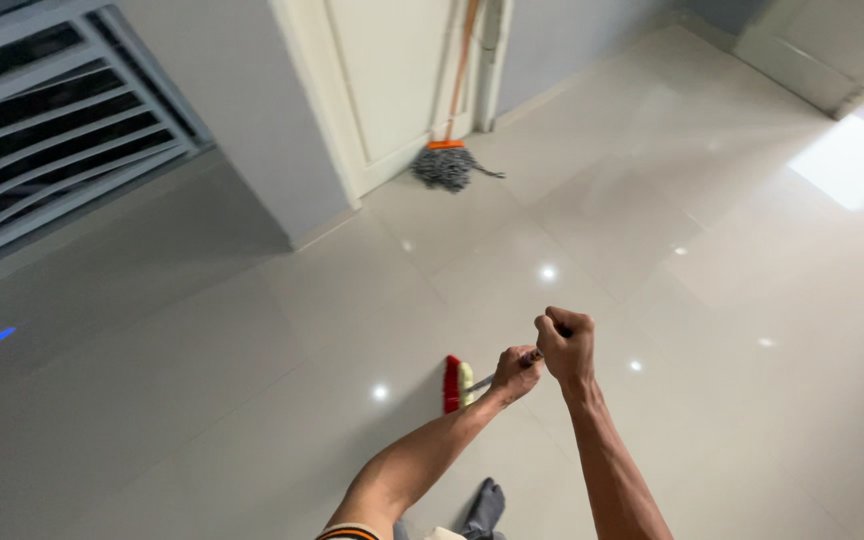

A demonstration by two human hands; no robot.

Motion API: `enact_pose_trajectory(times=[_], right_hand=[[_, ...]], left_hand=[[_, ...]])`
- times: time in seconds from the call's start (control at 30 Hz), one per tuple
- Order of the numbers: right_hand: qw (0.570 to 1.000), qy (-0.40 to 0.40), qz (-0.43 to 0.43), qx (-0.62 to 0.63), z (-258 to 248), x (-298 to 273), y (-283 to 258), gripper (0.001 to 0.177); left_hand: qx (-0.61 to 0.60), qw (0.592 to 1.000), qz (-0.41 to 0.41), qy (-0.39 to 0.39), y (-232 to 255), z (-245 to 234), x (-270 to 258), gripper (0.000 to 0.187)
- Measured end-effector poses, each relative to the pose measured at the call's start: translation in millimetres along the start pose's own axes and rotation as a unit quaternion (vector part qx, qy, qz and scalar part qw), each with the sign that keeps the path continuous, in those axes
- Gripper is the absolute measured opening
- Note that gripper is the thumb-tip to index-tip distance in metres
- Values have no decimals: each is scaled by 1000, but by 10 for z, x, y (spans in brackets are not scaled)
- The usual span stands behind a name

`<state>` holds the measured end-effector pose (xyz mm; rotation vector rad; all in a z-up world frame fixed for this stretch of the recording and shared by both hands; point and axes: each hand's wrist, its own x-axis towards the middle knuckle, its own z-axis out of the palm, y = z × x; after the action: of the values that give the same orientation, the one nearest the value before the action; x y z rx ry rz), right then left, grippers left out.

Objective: The person sweeps a tiled floor with a broom, moving along walls and around a white railing. The person uses a red and yellow broom to push debris across the floor.

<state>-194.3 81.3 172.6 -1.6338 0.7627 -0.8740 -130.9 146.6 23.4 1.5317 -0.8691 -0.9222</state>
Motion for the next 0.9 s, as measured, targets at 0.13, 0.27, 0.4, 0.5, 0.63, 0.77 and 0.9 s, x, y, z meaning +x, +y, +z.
enact_pose_trajectory(times=[0.13,0.27,0.4,0.5,0.63,0.77,0.9], right_hand=[[996,5,-35,-85,-577,-12,-72,40],[997,6,-54,-62,-797,-146,-208,41],[997,0,-29,74,-782,-226,-326,43],[982,-30,-1,185,-524,-257,-335,44],[956,-88,18,279,80,-502,-182,44],[937,-126,55,320,994,-922,120,42],[925,-162,90,331,1873,-1563,408,40]], left_hand=[[-50,996,5,-80,106,617,162,34],[33,993,37,-110,-20,840,224,33],[66,992,52,-96,32,735,102,36],[97,992,55,-61,173,315,-158,44],[159,985,60,-5,31,-388,-659,41],[235,969,42,70,-539,-1277,-1268,39],[285,948,-91,106,-1125,-2056,-2039,36]])
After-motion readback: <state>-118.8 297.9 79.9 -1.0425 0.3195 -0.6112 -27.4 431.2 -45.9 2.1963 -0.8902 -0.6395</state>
